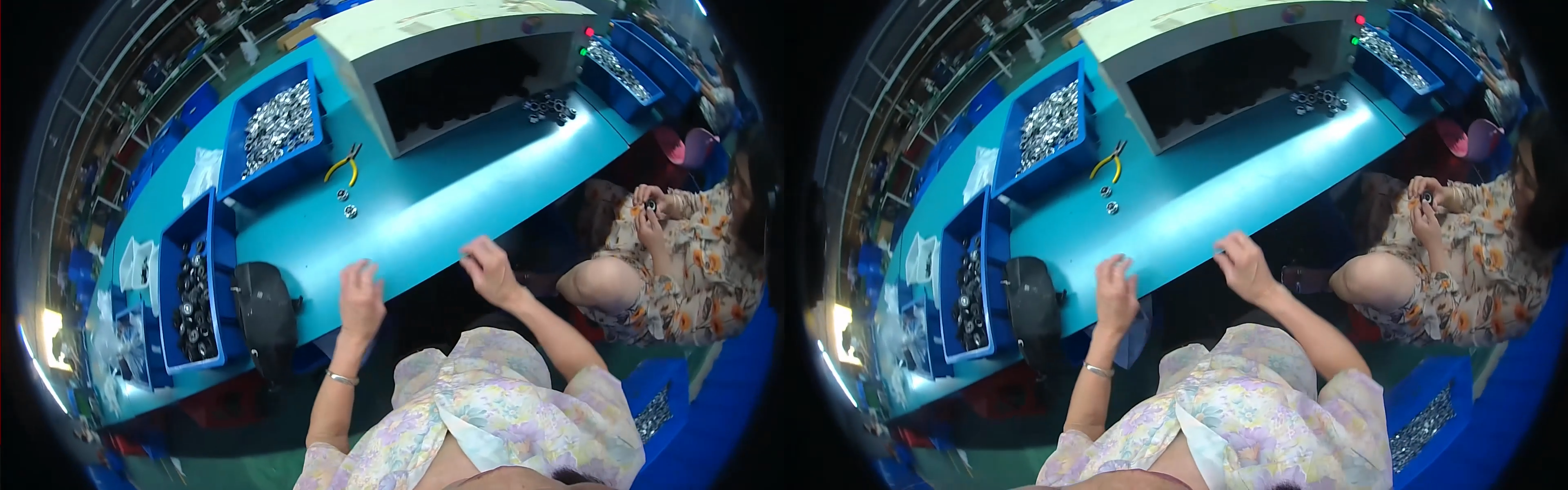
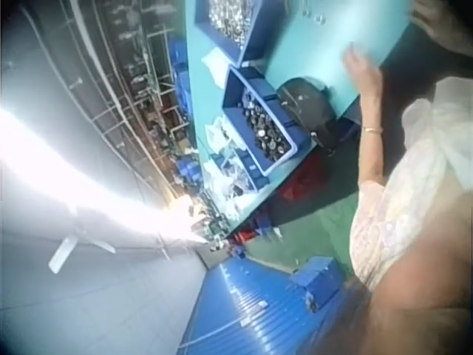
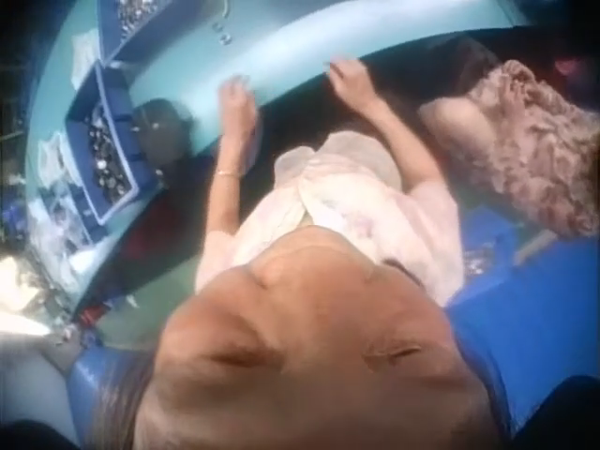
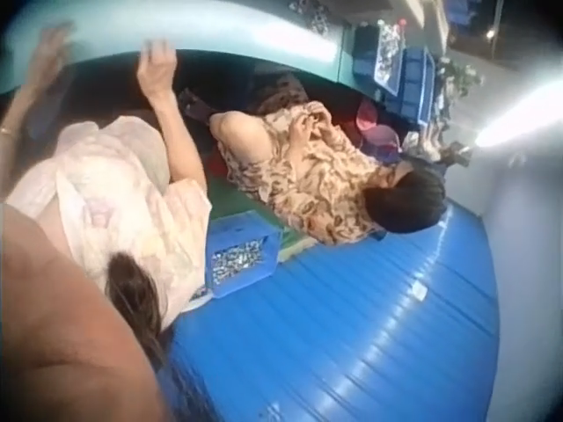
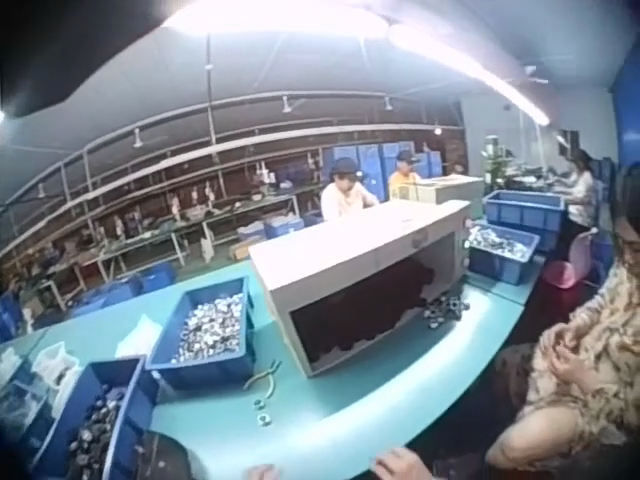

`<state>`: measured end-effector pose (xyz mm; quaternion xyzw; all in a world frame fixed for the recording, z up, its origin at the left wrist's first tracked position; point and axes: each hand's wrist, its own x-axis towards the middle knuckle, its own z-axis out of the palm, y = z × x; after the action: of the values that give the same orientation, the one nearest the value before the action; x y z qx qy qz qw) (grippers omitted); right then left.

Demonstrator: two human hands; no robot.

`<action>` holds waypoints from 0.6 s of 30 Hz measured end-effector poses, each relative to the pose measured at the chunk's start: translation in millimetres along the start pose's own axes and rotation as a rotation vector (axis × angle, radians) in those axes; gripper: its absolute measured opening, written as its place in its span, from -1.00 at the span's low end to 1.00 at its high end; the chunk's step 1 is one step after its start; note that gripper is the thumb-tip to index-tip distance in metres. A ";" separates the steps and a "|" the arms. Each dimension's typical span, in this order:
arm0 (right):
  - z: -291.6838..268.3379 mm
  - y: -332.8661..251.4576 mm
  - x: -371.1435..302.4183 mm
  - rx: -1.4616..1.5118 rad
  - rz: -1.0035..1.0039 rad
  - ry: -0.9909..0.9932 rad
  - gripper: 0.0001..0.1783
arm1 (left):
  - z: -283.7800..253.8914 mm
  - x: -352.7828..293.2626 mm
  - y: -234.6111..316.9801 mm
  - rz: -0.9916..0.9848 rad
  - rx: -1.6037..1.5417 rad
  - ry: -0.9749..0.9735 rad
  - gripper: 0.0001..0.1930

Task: Assembling small mechanical components by inserting rings into plastic housings on a production line.

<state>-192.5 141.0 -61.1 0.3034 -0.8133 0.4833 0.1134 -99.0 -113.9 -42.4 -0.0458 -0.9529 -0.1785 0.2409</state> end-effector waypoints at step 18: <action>68.5 -119.1 20.9 -0.096 -0.745 -0.509 -0.03 | 59.8 62.4 20.8 0.016 0.089 -0.259 -0.61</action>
<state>-129.7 32.9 -0.4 0.6789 -0.6723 0.2813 0.0897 -176.8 -72.7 -55.2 -0.0655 -0.9826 -0.1265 0.1190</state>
